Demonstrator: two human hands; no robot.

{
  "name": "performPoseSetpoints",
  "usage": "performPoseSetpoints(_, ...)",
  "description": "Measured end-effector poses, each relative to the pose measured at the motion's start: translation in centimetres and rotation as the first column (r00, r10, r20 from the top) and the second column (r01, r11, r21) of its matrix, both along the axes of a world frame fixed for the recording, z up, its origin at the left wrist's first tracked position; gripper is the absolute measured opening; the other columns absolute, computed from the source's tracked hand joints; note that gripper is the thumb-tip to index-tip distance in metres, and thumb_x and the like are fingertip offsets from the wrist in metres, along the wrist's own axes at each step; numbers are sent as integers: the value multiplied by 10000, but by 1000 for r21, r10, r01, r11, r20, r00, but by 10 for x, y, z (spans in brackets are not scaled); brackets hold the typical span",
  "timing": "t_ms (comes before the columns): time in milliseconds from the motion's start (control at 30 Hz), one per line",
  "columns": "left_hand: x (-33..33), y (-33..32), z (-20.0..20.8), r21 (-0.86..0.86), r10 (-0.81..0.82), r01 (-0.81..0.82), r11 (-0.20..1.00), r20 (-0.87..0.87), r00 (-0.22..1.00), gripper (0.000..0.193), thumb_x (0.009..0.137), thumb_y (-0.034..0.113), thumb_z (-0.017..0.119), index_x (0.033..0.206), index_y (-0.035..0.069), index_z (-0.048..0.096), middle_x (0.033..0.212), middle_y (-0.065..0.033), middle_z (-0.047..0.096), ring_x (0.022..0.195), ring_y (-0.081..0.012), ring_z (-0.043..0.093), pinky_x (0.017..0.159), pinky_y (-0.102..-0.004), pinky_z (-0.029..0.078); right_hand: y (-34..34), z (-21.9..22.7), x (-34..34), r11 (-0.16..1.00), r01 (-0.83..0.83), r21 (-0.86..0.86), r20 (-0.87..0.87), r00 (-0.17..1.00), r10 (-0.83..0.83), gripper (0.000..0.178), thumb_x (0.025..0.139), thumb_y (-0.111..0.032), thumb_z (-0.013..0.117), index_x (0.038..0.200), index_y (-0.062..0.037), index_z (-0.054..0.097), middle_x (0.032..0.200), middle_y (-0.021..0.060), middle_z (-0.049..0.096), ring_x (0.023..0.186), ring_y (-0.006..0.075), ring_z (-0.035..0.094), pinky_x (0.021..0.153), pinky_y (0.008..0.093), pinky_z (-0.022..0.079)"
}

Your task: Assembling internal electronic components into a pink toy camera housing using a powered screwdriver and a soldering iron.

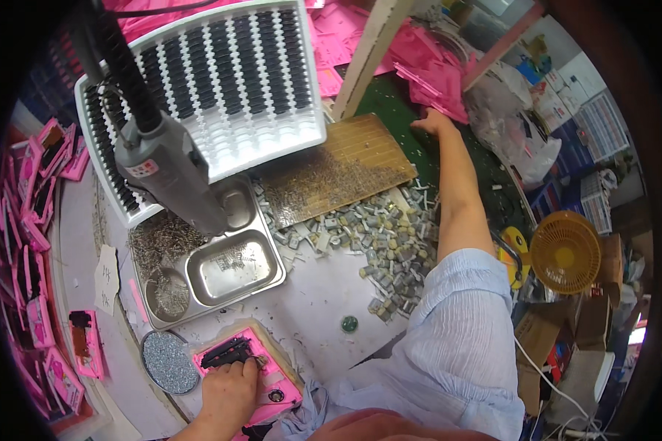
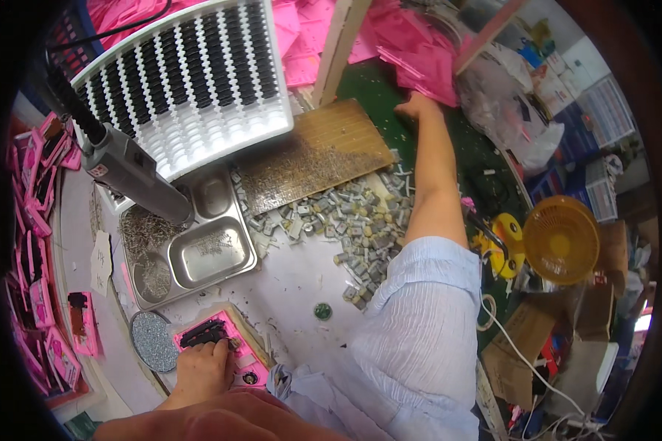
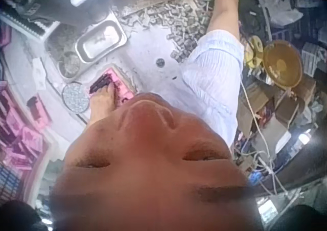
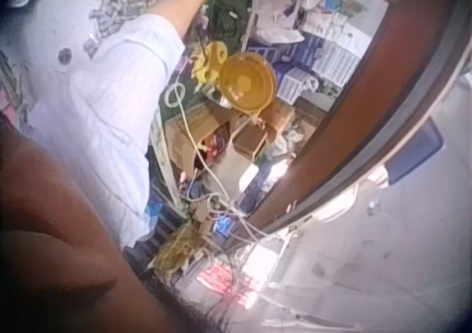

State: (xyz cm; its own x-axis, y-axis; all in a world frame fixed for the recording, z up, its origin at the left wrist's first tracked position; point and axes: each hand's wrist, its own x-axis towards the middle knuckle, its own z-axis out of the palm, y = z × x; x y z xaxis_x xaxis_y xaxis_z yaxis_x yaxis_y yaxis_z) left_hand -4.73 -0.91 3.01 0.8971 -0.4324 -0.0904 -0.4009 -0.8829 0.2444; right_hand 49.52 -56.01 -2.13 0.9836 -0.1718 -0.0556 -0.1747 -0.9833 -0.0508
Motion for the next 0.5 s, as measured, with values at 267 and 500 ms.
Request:
performPoseSetpoints(267,-9,4,1,1,46,-46,999,55,997,209,837,189,713,984,44,678,712,-71,645,623,-251,672,576,-401,537,57,63,-62,452,135,882,-209,971,118,469,882,-383,786,1194,-46,690,988,104,725,740,169,683,685,314,572)
performPoseSetpoints(500,4,-7,6,-141,21,-6,990,103,995,128,861,178,728,892,65,676,650,-60,621,548,-250,650,523,-389,522,36,28,-35,924,-210,-320,273,913,302,754,731,-478,854,1369,-153,619,1417,168,587,1344,386,521,1055,505,494)
